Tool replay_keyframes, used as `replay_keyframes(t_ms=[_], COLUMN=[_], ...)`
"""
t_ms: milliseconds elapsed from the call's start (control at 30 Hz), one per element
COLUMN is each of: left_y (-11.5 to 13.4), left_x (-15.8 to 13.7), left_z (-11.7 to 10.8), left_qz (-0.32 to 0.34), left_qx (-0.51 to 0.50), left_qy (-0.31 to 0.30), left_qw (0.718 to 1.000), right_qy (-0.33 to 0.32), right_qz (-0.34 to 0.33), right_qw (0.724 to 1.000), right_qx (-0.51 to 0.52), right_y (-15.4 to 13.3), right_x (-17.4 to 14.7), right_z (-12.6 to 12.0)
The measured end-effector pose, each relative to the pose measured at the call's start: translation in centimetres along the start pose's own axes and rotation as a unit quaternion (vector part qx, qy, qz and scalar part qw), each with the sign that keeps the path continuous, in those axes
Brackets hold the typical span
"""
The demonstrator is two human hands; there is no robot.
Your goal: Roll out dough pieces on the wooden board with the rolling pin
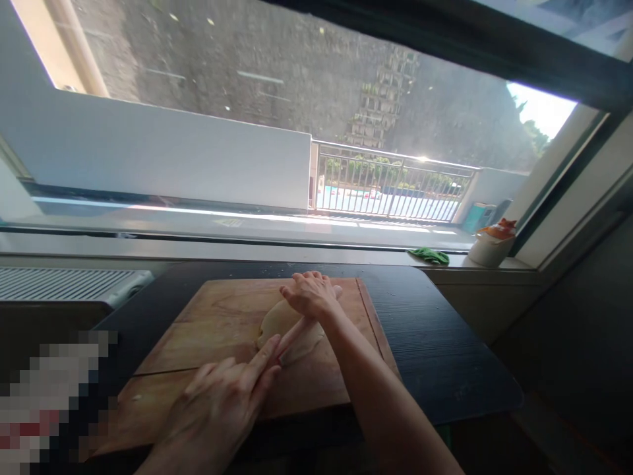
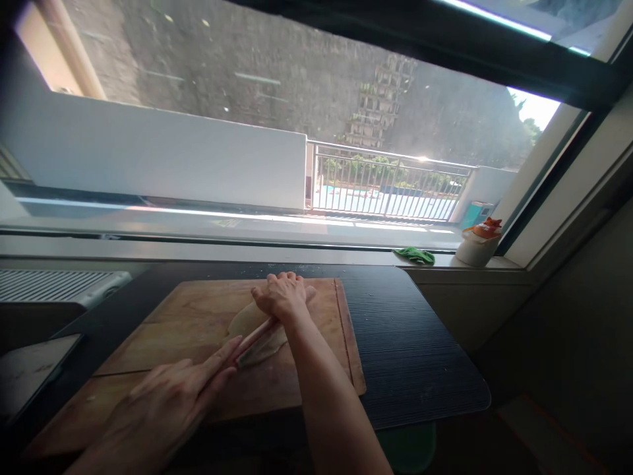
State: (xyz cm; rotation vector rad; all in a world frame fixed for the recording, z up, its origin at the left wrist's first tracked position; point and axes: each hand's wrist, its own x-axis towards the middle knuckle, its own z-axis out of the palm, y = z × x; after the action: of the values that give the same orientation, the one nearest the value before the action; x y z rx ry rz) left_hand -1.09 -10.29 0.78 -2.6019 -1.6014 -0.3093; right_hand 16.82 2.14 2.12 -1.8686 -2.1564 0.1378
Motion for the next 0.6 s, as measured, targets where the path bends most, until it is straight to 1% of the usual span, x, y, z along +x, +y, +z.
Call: replay_keyframes(t_ms=[67,133,267,333,400,500,600], left_y=[0.4,0.9,1.9,2.4,2.7,2.1,0.7], left_x=[-0.1,-0.4,-1.2,-1.7,-2.2,-3.0,-3.0], left_z=[-0.5,-0.9,-1.5,-1.4,-0.9,0.2,0.6], left_qz=[-0.005,0.011,0.040,0.050,0.051,0.051,0.075], left_qx=[0.012,0.015,0.020,0.015,0.006,-0.002,0.006], left_qy=[0.004,0.010,0.025,0.019,0.020,0.039,0.074], left_qw=[1.000,1.000,0.999,0.998,0.998,0.998,0.994], right_qy=[0.004,0.015,0.022,0.029,0.043,0.060,0.068], right_qz=[-0.008,-0.015,0.000,0.007,0.011,0.035,0.076], right_qw=[1.000,1.000,1.000,0.999,0.999,0.998,0.994], right_qx=[0.005,0.015,0.023,0.014,0.004,0.001,0.032], right_y=[-0.1,0.3,2.0,2.6,2.8,2.3,1.2], right_x=[0.1,-0.8,-4.8,-6.9,-8.3,-8.1,-5.6], right_z=[0.0,-0.3,-1.0,-1.2,-1.2,-0.8,-0.3])
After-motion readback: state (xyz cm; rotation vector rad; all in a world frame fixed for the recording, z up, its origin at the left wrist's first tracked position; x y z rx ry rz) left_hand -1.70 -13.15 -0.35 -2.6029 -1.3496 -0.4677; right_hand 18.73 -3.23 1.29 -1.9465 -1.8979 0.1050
